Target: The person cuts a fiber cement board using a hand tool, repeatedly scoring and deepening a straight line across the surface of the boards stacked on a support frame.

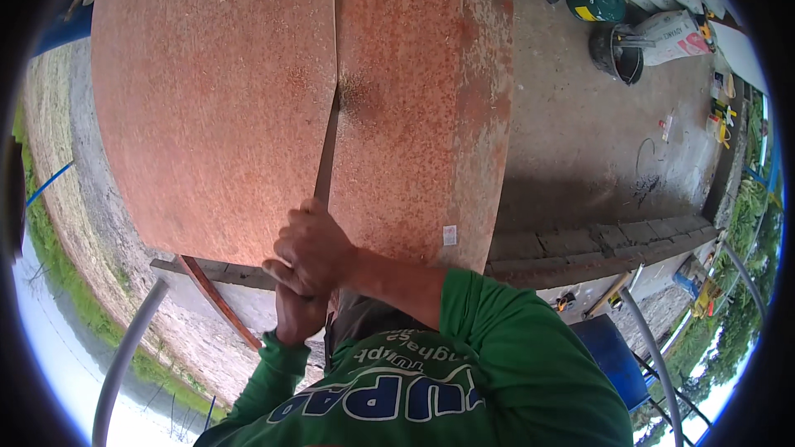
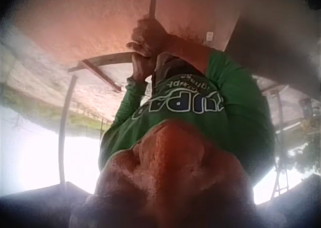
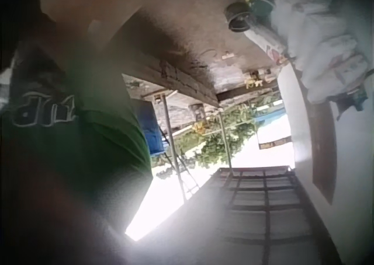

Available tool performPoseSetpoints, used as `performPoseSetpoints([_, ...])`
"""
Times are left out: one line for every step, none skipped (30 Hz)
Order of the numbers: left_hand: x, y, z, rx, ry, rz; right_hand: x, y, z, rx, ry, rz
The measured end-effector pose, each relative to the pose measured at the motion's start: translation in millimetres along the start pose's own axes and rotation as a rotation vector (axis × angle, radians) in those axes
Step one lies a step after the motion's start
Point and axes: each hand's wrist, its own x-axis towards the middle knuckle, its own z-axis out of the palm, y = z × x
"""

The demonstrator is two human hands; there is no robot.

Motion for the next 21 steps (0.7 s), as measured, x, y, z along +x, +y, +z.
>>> performPoseSetpoints([58.5, -10.0, 13.8, -0.007, -0.198, -0.199, 19.5, 49.4, -14.7, -0.101, 0.069, -0.012])
performPoseSetpoints([111.2, 1.2, 28.5, 0.002, -0.09, -0.178, 51.9, 83.9, -37.8, -0.053, 0.108, -0.003])
performPoseSetpoints([147.8, 1.0, 35.4, -0.026, 0.011, -0.118, 83.4, 112.0, -53.3, 0.006, -0.018, 0.144])
performPoseSetpoints([156.0, -2.4, 36.7, -0.03, 0.011, -0.116, 86.0, 116.5, -52.7, 0.002, -0.019, 0.144])
performPoseSetpoints([159.1, -4.9, 34.6, 0.003, -0.001, -0.124, 87.5, 117.1, -49.6, -0.059, 0.061, 0.096])
performPoseSetpoints([157.0, -7.1, 29.5, 0.039, -0.01, -0.133, 88.5, 115.4, -45.3, -0.116, 0.141, 0.044])
performPoseSetpoints([141.9, -13.8, 28.2, 0.007, -0.006, -0.16, 74.0, 103.7, -37.2, -0.058, 0.073, 0.068])
performPoseSetpoints([106.6, -16.9, 29.3, -0.031, -0.033, -0.182, 51.9, 84.4, -30.5, -0.044, 0.06, 0.084])
performPoseSetpoints([69.3, -9.9, 21.9, -0.021, -0.118, -0.212, 28.9, 54.5, -23.6, -0.045, 0.064, 0.079])
performPoseSetpoints([31.4, 9.9, 4.0, -0.02, -0.194, -0.248, 10.3, 20.8, -13.6, -0.067, 0.012, 0.05])
performPoseSetpoints([-0.9, 26.7, -12.5, -0.022, -0.218, -0.171, -5.3, -12.3, -1.8, 0.013, 0.015, 0.043])
performPoseSetpoints([-35.2, 26.6, -20.9, 0.031, -0.188, -0.151, -16.9, -39.1, 4.0, 0.019, 0.014, 0.015])
performPoseSetpoints([-47.6, 35.7, -28.4, 0.129, -0.214, -0.133, -21.4, -53.3, 7.4, 0.029, 0.013, -0.009])
performPoseSetpoints([-42.5, 34.9, -28.4, 0.131, -0.226, -0.137, -18.0, -49.5, 7.3, 0.032, 0.018, 0.003])
performPoseSetpoints([-30.8, 32.8, -24.8, 0.057, -0.159, -0.164, -9.9, -38.9, 3.1, 0.04, -0.009, 0.016])
performPoseSetpoints([-11.4, 28.1, -17.3, -0.018, -0.092, -0.184, 0.9, -21.4, -4.2, 0.043, -0.034, 0.027])
performPoseSetpoints([39.1, 4.7, -8.8, -0.053, -0.228, -0.2, 20.2, 19.7, -11.8, -0.053, 0.055, 0.046])
performPoseSetpoints([96.1, -10.1, 16.4, -0.056, -0.238, -0.381, 44.0, 67.8, -28.9, -0.068, 0.192, 0.017])
performPoseSetpoints([143.5, 6.2, 28.7, -0.091, -0.076, -0.223, 77.7, 102.8, -47.8, 0.09, 0.069, 0.201])
performPoseSetpoints([176.8, 36.2, 25.4, -0.165, -0.122, -0.422, 97.7, 128.6, -59.3, 0.192, 0.121, 0.292])
performPoseSetpoints([174.1, 21.4, 22.8, -0.163, -0.109, -0.424, 97.7, 128.6, -51.1, 0.198, 0.114, 0.283])
